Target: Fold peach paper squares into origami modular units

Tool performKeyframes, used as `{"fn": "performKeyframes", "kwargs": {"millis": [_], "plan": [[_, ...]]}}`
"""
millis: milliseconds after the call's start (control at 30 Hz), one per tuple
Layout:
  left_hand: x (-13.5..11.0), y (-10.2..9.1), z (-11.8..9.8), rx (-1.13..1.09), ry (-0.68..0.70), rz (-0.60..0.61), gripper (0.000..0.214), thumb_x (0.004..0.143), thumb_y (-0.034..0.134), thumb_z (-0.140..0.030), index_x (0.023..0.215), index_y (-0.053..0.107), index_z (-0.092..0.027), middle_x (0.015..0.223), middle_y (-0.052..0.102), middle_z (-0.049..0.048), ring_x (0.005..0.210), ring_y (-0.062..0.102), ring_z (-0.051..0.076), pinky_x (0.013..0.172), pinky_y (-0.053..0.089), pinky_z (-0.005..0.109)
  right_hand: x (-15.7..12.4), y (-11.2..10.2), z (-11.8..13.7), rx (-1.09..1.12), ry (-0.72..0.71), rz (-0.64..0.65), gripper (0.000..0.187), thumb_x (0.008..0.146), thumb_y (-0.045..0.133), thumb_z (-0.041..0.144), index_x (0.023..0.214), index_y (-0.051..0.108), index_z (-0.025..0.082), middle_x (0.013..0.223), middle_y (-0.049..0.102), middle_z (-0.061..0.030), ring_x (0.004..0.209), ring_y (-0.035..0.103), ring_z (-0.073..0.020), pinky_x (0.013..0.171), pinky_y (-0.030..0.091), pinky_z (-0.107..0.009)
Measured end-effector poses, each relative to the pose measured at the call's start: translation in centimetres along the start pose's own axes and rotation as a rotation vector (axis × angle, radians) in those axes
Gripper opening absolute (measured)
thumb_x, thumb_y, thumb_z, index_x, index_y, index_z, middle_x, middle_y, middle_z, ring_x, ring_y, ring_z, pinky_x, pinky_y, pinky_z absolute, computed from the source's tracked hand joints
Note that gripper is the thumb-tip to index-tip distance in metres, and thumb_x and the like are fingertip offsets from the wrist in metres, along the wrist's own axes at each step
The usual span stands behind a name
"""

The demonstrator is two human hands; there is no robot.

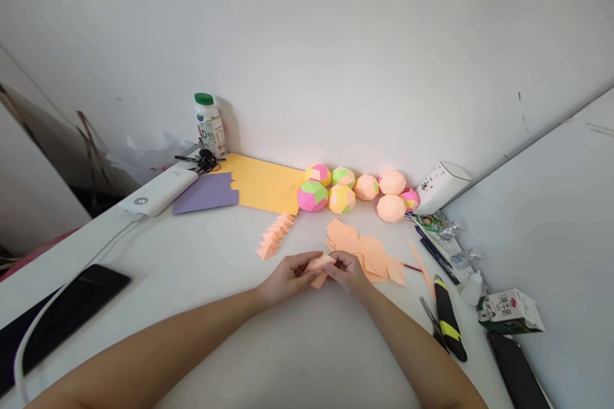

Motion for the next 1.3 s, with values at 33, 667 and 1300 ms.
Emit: {"fn": "performKeyframes", "kwargs": {"millis": [33, 667, 1300], "plan": [[0.0, 0.1, -0.2, -0.016, -0.007, 0.017, 0.033, 0.083, 0.047, -0.038, 0.107, 0.060, -0.019, 0.067, 0.054, 0.0001, 0.057, 0.045, 0.013, 0.053, 0.037, 0.024, 0.0, 0.0, -0.2, 0.011, 0.004, 0.005, 0.024, 0.074, 0.063, 0.039, 0.071, 0.055, 0.016, 0.061, 0.050, 0.0024, 0.055, 0.046, -0.0100, 0.052, 0.038, -0.022], [0.1, -0.7, 2.7, -0.133, -0.135, -0.092, 0.047, 0.075, 0.059, -0.043, 0.116, 0.058, -0.019, 0.071, 0.060, 0.0005, 0.065, 0.054, 0.015, 0.060, 0.044, 0.027, 0.0, -0.4, 0.2, 0.002, -0.018, -0.056, 0.027, 0.072, 0.066, 0.039, 0.064, 0.053, 0.017, 0.053, 0.050, 0.0034, 0.050, 0.048, -0.0101, 0.049, 0.040, -0.023], [0.7, -1.4, 1.9, -0.340, -0.063, -0.139, 0.027, 0.068, 0.068, -0.032, 0.092, 0.066, -0.021, 0.086, 0.058, 0.0025, 0.081, 0.057, 0.017, 0.073, 0.048, 0.031, -0.1, -0.4, 0.0, 0.027, 0.049, -0.051, 0.032, 0.067, 0.070, 0.042, 0.059, 0.050, 0.017, 0.052, 0.052, 0.0032, 0.048, 0.049, -0.0104, 0.049, 0.040, -0.023]]}}
Point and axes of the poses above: each hand's wrist, its own x-axis towards the middle knuckle, its own y-axis out of the palm, z = x × y, the point moved 9 cm from there along x, towards the middle knuckle
